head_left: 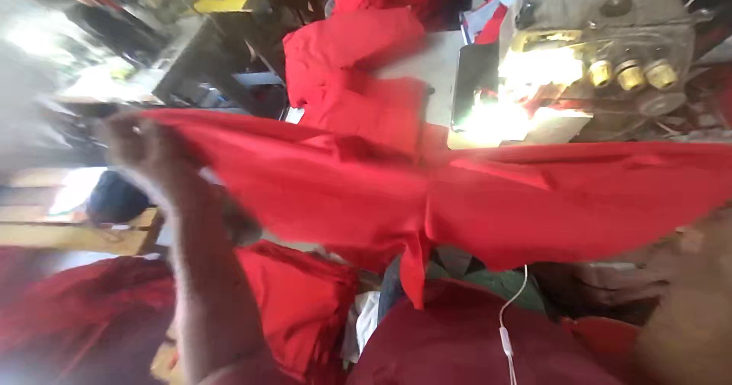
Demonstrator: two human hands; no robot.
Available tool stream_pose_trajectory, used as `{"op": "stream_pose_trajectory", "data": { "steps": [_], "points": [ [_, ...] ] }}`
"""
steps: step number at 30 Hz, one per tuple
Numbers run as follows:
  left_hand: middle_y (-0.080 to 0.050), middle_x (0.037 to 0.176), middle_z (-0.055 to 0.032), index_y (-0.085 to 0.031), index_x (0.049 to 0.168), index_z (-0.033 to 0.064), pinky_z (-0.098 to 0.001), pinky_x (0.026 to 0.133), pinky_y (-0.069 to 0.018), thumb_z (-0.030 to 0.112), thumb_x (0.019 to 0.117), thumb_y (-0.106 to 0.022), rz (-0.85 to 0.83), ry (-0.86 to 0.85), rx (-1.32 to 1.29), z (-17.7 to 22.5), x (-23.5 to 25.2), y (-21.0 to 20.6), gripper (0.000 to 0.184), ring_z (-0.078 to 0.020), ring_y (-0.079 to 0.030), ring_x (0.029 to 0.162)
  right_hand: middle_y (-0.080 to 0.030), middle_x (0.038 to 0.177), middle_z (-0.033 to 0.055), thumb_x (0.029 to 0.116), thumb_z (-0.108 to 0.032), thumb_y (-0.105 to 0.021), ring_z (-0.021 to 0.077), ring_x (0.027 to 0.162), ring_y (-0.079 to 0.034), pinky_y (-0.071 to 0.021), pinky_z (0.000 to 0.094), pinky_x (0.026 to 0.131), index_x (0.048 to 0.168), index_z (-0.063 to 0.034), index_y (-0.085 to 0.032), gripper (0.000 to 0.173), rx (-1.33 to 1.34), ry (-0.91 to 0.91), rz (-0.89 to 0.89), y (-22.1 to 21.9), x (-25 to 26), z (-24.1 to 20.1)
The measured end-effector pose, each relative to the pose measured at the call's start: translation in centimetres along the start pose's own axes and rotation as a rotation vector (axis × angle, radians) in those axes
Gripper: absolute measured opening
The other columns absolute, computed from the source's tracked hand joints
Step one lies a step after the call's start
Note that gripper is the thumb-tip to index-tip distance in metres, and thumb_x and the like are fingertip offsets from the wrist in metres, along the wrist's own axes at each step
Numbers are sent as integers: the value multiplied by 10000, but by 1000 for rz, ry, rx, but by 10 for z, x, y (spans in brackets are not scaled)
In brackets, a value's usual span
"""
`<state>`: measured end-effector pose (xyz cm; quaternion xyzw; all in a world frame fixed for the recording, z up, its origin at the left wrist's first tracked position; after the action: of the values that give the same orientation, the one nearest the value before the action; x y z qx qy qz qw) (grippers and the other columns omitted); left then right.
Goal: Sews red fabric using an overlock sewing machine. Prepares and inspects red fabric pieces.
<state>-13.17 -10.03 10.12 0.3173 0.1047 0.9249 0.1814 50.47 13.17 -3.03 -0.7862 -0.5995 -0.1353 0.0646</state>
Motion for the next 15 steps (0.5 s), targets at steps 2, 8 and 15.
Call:
{"op": "stream_pose_trajectory", "data": {
  "steps": [2, 8, 15],
  "points": [
    [-636, 1056, -152, -512, 1293, -124, -316, 809, -528, 84, 1016, -488, -252, 54, 246, -39, -9, -57, 347, -121, -618, 874, -623, 1127, 131, 1059, -130, -450, 92, 930, -602, -534, 295, 847, 1312, 81, -543, 343, -364, 1, -179, -31, -5, 24],
    [-518, 1439, -316, -568, 1313, -105, -624, 1066, -443, -31, 991, -536, -792, -80, 386, -83, -101, -150, 333, -479, -535, 1312, -622, 1299, 313, 1088, -187, -448, 526, 1139, -622, -449, 700, 944, 1393, 21, -568, 387, -799, 87, -370, -86, -36, 43],
    [-455, 1537, -287, -641, 1118, -113, -653, 1157, -329, -39, 949, -560, -763, -350, 336, -102, -200, -133, 202, -470, -432, 1434, -699, 1168, 223, 1047, -151, -563, 362, 1024, -702, -564, 541, 893, 1232, 36, -681, 288, -471, 411, -877, -242, -89, -5]
  ]
}}
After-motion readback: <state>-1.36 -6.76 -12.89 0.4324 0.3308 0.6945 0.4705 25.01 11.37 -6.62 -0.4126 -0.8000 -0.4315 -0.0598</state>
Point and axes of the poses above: each hand's wrist, its own x-axis towards the middle knuckle, its own y-axis out of the back of the hand, z = x × y, the point moved 9 cm from there along x, towards the middle knuckle
